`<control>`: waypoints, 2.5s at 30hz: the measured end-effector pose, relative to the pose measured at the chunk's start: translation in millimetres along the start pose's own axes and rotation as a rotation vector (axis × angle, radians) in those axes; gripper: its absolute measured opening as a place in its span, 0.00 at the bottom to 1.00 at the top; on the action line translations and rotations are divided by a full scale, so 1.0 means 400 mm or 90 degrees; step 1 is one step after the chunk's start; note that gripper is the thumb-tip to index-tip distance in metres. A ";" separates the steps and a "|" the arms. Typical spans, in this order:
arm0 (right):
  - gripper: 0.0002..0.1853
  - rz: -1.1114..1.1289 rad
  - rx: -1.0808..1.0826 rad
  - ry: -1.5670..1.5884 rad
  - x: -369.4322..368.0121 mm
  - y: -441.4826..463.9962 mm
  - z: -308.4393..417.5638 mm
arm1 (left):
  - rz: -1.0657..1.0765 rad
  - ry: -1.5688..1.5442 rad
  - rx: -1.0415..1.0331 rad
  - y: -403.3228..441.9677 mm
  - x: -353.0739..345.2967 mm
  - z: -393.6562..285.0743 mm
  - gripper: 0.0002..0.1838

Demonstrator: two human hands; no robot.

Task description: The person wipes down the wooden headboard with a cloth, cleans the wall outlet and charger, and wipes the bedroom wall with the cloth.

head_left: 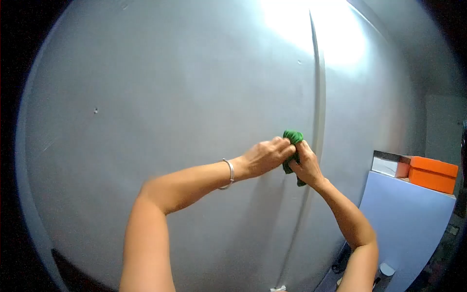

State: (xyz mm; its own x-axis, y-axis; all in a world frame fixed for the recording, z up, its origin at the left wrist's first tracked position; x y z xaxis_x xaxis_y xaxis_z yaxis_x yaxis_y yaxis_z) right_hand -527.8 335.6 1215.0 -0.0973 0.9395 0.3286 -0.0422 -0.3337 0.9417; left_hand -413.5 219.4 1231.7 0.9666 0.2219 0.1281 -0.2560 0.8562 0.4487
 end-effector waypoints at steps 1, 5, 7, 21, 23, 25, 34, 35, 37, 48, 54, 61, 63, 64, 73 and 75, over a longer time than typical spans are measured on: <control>0.34 0.014 -0.009 0.134 0.002 0.020 0.020 | -0.075 0.052 0.035 0.003 0.019 0.018 0.16; 0.27 0.137 -0.252 0.534 0.057 0.121 0.095 | -0.200 -0.154 0.184 0.043 0.112 0.108 0.20; 0.25 0.256 -0.322 0.583 0.047 0.148 0.085 | -0.143 -0.221 0.254 0.048 0.112 0.149 0.18; 0.23 -0.006 -0.360 0.753 0.113 0.039 0.039 | -0.228 -0.749 0.396 0.222 -0.039 0.122 0.25; 0.23 -0.024 -0.318 0.824 0.120 0.034 -0.034 | -0.205 -0.795 0.434 0.244 -0.070 0.094 0.28; 0.27 -0.171 -0.178 0.456 0.165 0.052 -0.121 | -0.209 -0.734 0.367 0.254 -0.107 0.081 0.30; 0.30 -0.367 -0.045 -0.055 0.135 0.290 -0.272 | -0.303 -0.249 0.435 0.301 -0.350 0.119 0.25; 0.29 -0.367 -0.012 -0.053 0.147 0.340 -0.272 | -0.417 -0.176 0.439 0.302 -0.373 0.126 0.25; 0.26 -0.386 -0.003 -0.173 0.174 0.455 -0.276 | -0.430 -0.312 0.491 0.347 -0.346 0.167 0.26; 0.21 -0.334 0.002 -0.358 0.384 0.954 -0.172 | -0.378 -0.019 0.300 0.475 -0.407 0.332 0.23; 0.26 -0.268 -0.014 -0.383 0.387 0.985 -0.186 | -0.319 -0.168 0.353 0.453 -0.404 0.311 0.27; 0.26 -0.223 -0.073 -0.392 0.393 0.896 -0.292 | -0.508 -0.074 0.354 0.478 -0.462 0.331 0.21; 0.25 -0.141 -0.076 -0.382 0.362 0.758 -0.239 | -0.638 -0.064 0.373 0.461 -0.426 0.312 0.14; 0.23 -0.145 -0.037 -0.408 0.352 0.714 -0.231 | -0.669 -0.044 0.374 0.462 -0.411 0.317 0.13; 0.16 0.003 0.031 -0.173 0.308 0.228 -0.290 | -0.508 -0.221 0.514 0.477 -0.424 0.185 0.19; 0.15 0.036 -0.118 -0.110 0.329 0.140 -0.332 | -0.267 -0.262 0.406 0.495 -0.469 0.128 0.22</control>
State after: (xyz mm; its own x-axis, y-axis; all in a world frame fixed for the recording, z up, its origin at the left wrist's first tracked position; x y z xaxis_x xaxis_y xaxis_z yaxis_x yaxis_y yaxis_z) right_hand -674.9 430.1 1301.6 0.0656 0.9132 0.4022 -0.2245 -0.3792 0.8977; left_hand -645.9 323.3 1341.8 0.9335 -0.3457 0.0949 0.0454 0.3766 0.9252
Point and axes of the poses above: each hand's wrist, its own y-axis towards the middle knuckle, its own x-axis out of the back of the hand, z = x × y, the point moved 2 cm from there along y, towards the middle knuckle, and after that the axes turned 12 degrees about -x, right-handed, at the moved point
